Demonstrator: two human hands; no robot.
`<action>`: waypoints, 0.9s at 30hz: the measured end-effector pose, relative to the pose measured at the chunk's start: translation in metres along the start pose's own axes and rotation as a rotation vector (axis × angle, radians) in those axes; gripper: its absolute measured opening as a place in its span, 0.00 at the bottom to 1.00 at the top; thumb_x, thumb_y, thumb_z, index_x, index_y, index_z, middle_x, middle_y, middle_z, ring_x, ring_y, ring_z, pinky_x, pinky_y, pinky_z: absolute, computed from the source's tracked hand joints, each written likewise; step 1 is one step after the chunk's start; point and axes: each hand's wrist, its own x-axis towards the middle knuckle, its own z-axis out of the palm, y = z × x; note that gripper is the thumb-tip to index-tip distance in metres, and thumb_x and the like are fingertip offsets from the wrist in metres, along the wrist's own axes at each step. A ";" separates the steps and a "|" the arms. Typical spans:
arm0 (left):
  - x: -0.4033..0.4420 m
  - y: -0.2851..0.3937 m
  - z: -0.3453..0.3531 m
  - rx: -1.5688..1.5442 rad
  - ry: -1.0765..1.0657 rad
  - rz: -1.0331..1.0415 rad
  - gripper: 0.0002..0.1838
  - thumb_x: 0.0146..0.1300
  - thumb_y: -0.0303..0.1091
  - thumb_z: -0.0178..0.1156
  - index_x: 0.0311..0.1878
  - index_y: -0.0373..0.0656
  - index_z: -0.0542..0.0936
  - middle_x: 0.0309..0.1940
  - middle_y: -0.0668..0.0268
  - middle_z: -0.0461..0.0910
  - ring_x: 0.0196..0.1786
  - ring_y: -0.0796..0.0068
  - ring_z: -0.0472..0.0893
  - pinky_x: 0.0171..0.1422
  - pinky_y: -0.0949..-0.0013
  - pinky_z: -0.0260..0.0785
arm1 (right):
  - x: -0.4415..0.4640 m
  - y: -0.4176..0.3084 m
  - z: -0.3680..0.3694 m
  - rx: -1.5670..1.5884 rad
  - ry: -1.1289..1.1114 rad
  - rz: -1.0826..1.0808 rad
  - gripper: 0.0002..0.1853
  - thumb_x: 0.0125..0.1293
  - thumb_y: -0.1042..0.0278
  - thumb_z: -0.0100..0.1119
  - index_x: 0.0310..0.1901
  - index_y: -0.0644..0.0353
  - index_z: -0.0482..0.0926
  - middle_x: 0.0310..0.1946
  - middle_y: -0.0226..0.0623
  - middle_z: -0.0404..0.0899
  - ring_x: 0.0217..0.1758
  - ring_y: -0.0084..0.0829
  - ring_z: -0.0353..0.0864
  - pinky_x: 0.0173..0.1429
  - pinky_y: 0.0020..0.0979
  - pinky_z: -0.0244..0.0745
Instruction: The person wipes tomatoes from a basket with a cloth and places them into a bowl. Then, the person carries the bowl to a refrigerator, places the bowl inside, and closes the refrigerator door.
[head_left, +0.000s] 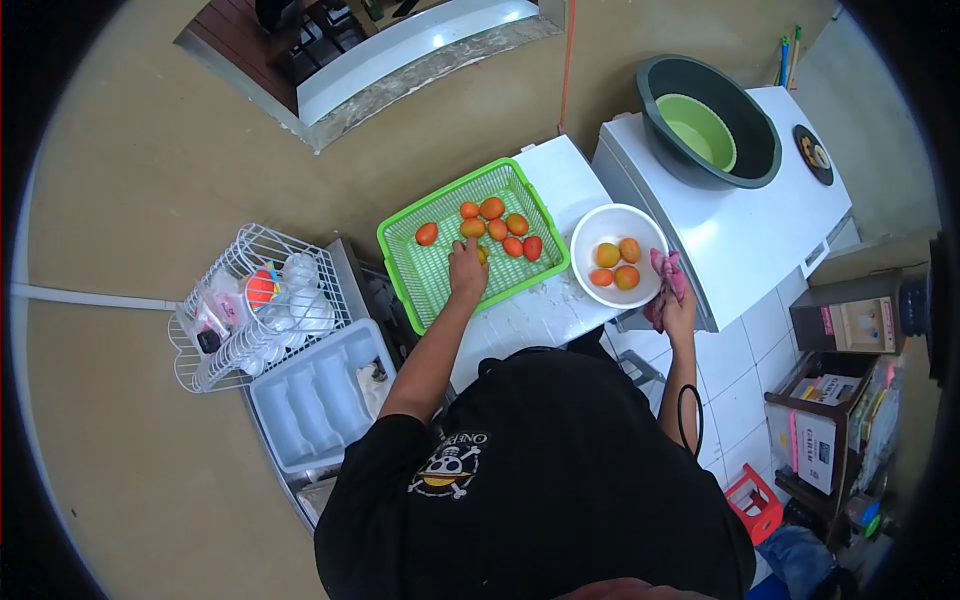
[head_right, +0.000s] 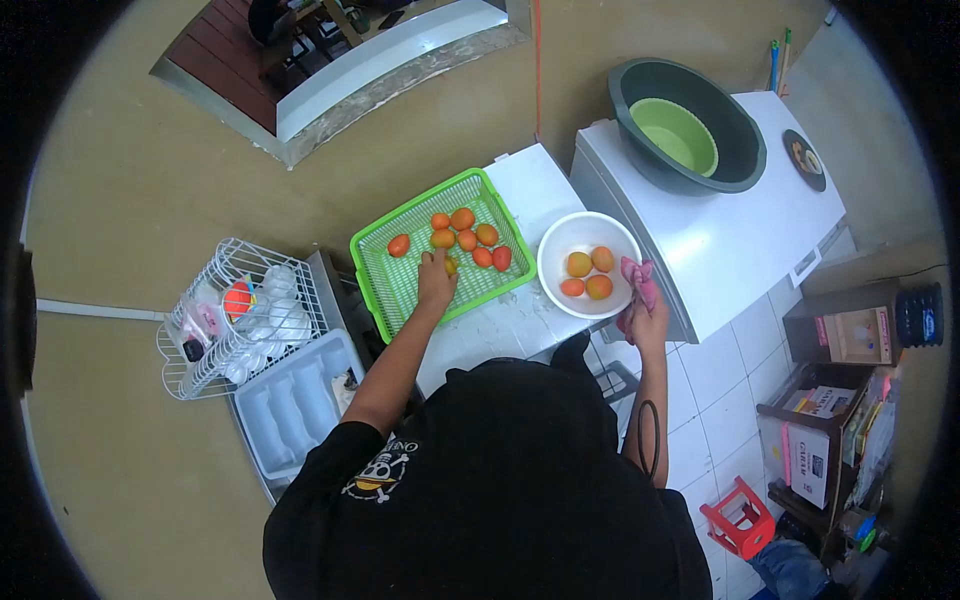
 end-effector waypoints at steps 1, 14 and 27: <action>0.001 -0.003 0.003 -0.077 0.061 0.048 0.30 0.55 0.38 0.66 0.59 0.47 0.64 0.59 0.50 0.64 0.55 0.51 0.72 0.56 0.60 0.70 | 0.000 -0.001 -0.004 0.015 0.005 0.025 0.18 0.68 0.73 0.46 0.59 0.64 0.70 0.49 0.42 0.78 0.52 0.27 0.75 0.57 0.27 0.67; -0.068 0.075 -0.075 -2.062 -0.610 -0.031 0.23 0.66 0.57 0.45 0.42 0.44 0.72 0.33 0.65 0.77 0.38 0.71 0.78 0.42 0.66 0.70 | -0.063 -0.150 0.065 0.179 0.018 -0.015 0.21 0.70 0.65 0.46 0.60 0.68 0.67 0.54 0.47 0.73 0.58 0.33 0.72 0.62 0.31 0.65; -0.113 0.119 -0.084 -1.986 -0.393 0.068 0.25 0.69 0.52 0.45 0.59 0.44 0.64 0.50 0.65 0.72 0.53 0.73 0.73 0.55 0.66 0.67 | -0.051 -0.184 0.131 0.459 -0.349 -0.193 0.17 0.71 0.70 0.39 0.57 0.65 0.69 0.56 0.45 0.72 0.62 0.37 0.70 0.66 0.37 0.61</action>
